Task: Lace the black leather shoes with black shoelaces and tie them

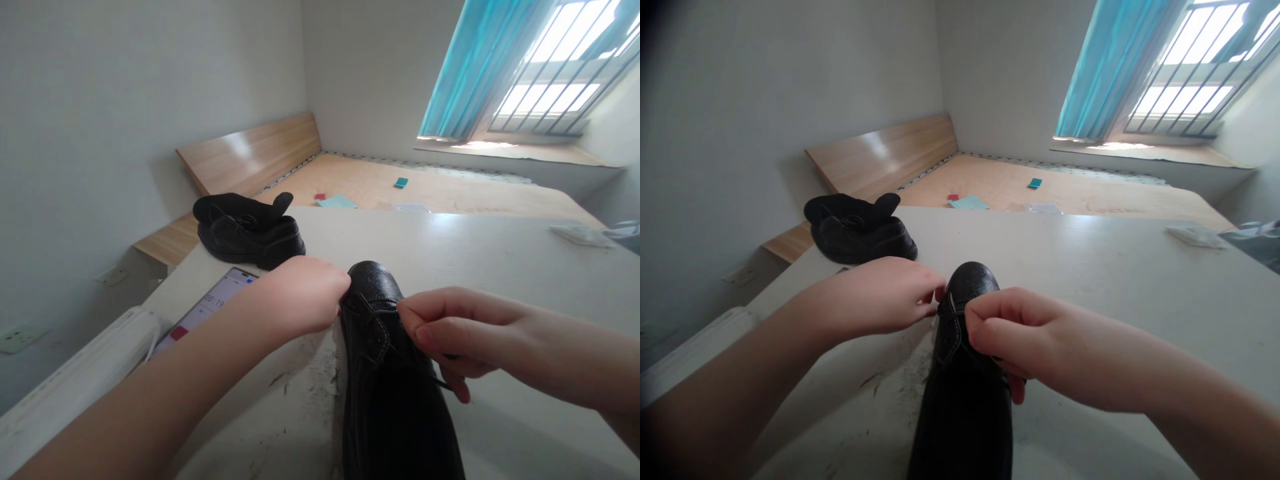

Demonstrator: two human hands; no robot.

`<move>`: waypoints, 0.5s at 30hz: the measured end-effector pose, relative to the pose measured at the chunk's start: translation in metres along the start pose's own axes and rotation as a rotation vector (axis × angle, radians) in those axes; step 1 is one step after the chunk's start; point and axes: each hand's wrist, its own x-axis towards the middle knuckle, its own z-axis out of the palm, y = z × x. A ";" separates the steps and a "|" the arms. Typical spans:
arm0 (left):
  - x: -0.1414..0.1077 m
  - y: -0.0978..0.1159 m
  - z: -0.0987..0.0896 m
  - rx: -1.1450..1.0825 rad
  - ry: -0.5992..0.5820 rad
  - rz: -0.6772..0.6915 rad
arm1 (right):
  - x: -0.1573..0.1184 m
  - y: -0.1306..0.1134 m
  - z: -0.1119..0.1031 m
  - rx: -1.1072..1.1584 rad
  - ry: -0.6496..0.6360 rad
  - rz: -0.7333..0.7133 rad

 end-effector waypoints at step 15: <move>0.008 0.003 -0.005 0.141 0.155 0.036 | 0.006 -0.001 0.002 -0.035 -0.004 -0.062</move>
